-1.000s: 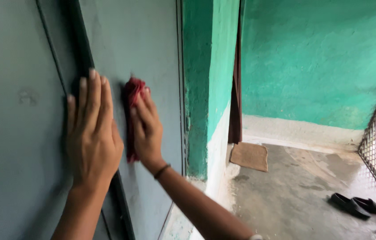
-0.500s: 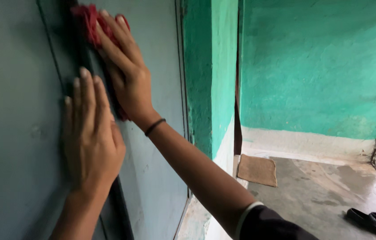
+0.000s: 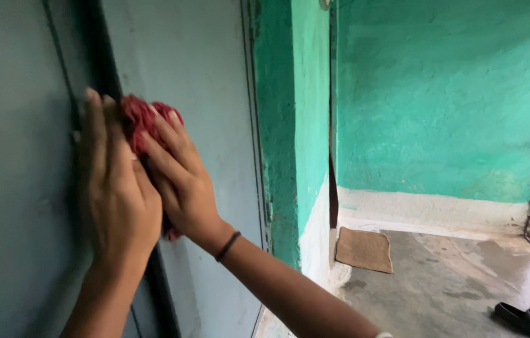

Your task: The person cleans a metal door using a red cloth, wiping the flat panels and the lower edges.

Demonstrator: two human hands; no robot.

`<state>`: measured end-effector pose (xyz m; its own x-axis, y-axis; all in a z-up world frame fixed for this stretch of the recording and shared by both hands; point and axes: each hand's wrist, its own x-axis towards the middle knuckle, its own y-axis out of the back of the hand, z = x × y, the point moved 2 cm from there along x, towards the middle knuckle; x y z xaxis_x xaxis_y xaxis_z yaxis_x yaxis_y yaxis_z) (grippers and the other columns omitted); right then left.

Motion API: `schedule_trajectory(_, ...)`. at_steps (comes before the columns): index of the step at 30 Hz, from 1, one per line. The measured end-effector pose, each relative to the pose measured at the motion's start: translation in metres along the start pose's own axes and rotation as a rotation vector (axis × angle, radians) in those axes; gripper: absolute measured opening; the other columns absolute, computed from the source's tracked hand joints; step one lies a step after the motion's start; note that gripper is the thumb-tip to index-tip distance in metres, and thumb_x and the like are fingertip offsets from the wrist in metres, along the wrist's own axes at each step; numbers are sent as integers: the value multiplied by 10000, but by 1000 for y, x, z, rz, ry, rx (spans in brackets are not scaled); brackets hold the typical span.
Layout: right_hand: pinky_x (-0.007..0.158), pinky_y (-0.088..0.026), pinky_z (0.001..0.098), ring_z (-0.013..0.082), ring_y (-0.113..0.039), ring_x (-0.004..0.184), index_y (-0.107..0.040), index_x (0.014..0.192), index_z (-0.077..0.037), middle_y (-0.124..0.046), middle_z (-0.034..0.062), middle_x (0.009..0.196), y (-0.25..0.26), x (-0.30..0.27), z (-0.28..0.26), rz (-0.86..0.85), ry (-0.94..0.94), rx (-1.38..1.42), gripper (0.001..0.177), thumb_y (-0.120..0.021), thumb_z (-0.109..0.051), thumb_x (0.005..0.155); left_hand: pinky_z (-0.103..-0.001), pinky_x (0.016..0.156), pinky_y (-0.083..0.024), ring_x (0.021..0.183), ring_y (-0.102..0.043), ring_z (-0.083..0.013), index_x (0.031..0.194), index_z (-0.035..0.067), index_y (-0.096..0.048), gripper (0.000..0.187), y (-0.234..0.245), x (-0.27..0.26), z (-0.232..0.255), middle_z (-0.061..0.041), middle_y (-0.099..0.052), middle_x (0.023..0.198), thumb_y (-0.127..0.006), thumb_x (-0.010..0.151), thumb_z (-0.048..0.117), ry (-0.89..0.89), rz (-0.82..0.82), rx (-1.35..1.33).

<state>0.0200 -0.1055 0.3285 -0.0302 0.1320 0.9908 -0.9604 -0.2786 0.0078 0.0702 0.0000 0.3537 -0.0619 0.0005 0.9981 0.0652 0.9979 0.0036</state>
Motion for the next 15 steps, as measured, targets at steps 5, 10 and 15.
schedule_trajectory(5,1339,-326,386,293,-277,1589,-512,1508,-205,-332,28,1664,-9,62,26,90,90,-34,405,-576,-58,1135,-578,1317,-189,1587,-281,-441,1617,-90,-303,517,-2,31,-7,-299,-276,1693,-400,1123,29,-84,-17,85)
schedule_trajectory(10,1344,-320,382,267,-276,1601,-509,1512,-226,-332,-9,1693,-20,139,59,173,198,-100,403,-581,-68,1148,-547,1284,-196,1564,-291,-377,1606,-62,-337,554,-8,94,-25,-240,-293,1687,-458,1091,104,-162,-63,305)
schedule_trajectory(15,1346,-356,413,294,-312,1620,-539,1494,-192,-374,20,1677,-21,191,69,219,214,-61,398,-566,-52,1122,-515,1282,-149,1559,-262,-330,1581,-70,-345,606,-14,159,-32,-222,-307,1671,-476,1044,178,-299,-30,431)
